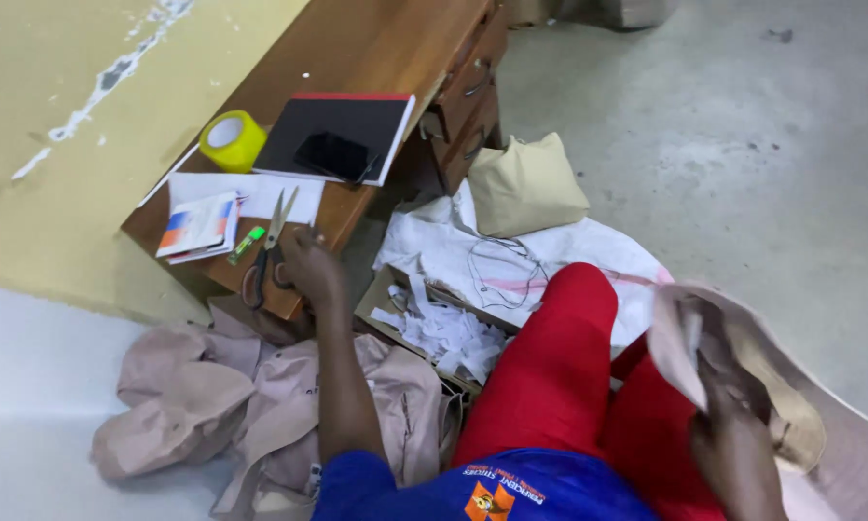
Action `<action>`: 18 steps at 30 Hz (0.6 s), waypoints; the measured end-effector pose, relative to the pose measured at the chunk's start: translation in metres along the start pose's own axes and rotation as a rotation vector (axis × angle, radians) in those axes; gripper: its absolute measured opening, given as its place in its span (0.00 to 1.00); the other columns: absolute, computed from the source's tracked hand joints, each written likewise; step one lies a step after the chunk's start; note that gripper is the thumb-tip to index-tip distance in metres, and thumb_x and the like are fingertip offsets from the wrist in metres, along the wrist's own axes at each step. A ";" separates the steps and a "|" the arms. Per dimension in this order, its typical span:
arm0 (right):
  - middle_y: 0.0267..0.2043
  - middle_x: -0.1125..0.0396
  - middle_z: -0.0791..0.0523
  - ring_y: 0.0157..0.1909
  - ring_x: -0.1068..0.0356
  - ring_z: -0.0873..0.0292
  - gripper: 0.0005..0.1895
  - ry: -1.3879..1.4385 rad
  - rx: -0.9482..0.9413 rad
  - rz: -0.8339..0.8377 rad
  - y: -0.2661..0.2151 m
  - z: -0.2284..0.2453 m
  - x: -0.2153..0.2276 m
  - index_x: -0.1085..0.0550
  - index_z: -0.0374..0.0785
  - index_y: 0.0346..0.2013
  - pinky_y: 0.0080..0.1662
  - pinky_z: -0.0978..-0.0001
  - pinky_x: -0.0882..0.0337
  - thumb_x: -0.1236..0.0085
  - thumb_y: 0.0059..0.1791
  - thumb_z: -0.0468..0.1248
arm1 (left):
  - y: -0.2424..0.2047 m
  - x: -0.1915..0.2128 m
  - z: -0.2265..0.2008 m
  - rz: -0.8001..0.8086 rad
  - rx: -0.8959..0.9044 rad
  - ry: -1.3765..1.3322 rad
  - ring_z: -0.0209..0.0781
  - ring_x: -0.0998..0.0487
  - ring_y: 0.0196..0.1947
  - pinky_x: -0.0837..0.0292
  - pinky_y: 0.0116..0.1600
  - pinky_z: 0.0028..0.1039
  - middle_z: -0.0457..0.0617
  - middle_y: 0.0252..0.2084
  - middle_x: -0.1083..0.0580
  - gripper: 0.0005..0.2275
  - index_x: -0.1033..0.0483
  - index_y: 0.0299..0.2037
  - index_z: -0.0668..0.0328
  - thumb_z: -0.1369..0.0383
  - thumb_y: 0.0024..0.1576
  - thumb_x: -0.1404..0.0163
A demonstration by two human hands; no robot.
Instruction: Trim excess threads and remove paper inserts from bucket hats using scissors
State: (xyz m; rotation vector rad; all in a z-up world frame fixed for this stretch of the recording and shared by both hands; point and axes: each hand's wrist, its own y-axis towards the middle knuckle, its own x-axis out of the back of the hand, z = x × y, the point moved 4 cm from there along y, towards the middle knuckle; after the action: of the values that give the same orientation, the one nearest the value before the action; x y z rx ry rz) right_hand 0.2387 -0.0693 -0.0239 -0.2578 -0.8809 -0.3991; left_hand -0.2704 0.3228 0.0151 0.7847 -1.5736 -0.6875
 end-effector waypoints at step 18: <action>0.63 0.30 0.38 0.63 0.28 0.35 0.36 -0.075 -0.012 0.481 0.015 0.035 -0.144 0.42 0.48 0.76 0.64 0.40 0.29 0.44 0.54 0.49 | -0.238 0.085 -0.306 0.732 -0.897 -0.292 0.53 0.20 0.38 0.33 0.47 0.46 0.54 0.34 0.18 0.17 0.16 0.38 0.56 0.54 0.63 0.54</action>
State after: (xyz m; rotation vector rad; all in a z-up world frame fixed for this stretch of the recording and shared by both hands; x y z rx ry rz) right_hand 0.1386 -0.0096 -0.1164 -0.4847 -0.8581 0.0524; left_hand 0.0509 0.1115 -0.0808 -0.5542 -1.4406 -0.8525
